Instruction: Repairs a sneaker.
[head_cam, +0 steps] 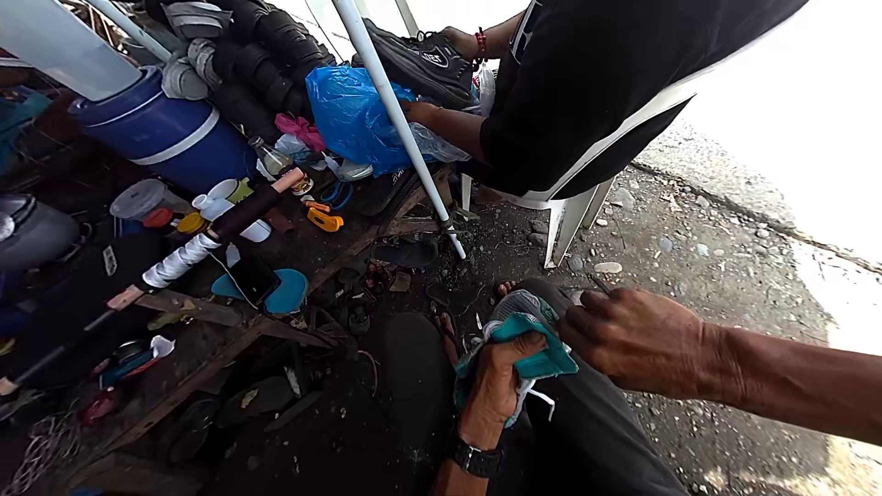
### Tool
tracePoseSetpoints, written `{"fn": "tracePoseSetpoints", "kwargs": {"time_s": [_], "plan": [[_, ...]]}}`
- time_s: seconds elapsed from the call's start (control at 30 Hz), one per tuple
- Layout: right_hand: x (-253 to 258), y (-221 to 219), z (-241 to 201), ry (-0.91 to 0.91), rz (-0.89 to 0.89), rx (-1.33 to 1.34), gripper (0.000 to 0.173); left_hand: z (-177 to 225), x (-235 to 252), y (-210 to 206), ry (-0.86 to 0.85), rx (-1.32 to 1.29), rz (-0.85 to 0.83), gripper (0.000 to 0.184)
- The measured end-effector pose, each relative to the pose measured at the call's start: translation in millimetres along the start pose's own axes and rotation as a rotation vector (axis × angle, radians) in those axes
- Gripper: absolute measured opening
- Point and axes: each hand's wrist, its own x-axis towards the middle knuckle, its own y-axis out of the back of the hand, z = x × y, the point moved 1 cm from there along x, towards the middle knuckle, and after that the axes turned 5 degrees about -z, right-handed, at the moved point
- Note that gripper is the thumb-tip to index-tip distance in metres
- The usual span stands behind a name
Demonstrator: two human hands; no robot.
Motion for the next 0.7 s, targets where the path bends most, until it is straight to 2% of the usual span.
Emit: {"fn": "tracePoseSetpoints", "kwargs": {"time_s": [0.03,0.13,0.17,0.3,0.47,0.63,0.7], "plan": [[1.5,4.5,1.3,-0.066,-0.076,0.1,0.009,0.3,-0.4,-0.3,0.005,-0.001,-0.002,0.025],[13.5,25.2,10.7,-0.298,-0.454,0.47,0.019,-0.3,-2.2,-1.6,0.014,-0.015,-0.013,0.021],[15.0,26.4,11.2,-0.304,-0.486,0.486,0.02,-1.0,-2.4,-2.4,0.015,-0.015,-0.014,0.02],[4.6,7.7,0.5,-0.143,-0.187,0.206,0.016,-1.7,-2.4,-2.0,0.016,-0.011,-0.036,0.021],[7.9,11.0,2.0,-0.183,-0.214,0.219,0.02,0.4,-0.6,-1.6,0.014,-0.035,-0.058,0.021],[-9.7,-3.5,33.1,-0.072,-0.049,0.25,0.018,19.7,0.3,-15.6,0.07,0.0,-0.129,0.022],[-14.3,-12.2,41.1,-0.045,0.011,0.238,0.02,26.8,2.1,-20.0,0.095,-0.015,-0.106,0.023]]}}
